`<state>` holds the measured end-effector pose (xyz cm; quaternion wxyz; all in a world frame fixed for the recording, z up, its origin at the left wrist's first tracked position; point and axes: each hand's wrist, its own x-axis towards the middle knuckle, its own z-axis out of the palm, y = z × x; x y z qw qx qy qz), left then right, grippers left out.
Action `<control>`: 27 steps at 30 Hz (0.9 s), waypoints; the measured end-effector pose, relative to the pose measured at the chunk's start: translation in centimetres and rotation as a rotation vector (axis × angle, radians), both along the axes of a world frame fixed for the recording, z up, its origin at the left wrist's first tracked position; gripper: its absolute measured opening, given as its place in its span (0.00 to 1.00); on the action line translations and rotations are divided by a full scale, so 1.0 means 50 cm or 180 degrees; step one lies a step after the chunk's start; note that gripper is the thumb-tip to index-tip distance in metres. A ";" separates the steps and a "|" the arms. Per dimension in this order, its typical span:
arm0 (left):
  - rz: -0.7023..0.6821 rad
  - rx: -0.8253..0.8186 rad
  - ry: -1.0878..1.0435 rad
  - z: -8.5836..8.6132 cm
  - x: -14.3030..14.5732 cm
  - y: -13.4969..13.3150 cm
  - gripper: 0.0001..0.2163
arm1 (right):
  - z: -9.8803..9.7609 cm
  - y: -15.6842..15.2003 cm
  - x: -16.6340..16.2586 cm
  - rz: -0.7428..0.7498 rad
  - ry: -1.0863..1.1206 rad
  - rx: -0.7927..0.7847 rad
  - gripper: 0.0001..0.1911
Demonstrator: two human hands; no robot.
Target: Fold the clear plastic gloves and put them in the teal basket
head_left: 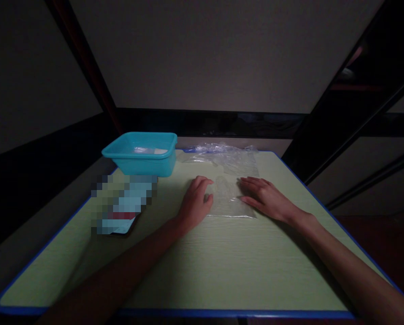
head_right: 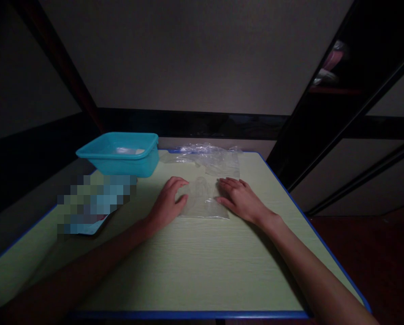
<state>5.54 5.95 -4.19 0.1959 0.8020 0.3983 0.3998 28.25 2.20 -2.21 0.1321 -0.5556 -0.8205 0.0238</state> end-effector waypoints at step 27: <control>-0.0653 0.0473 0.1897 -0.008 0.018 -0.039 0.22 | -0.033 -0.031 -0.088 -0.0073 -0.0417 -0.0157 0.29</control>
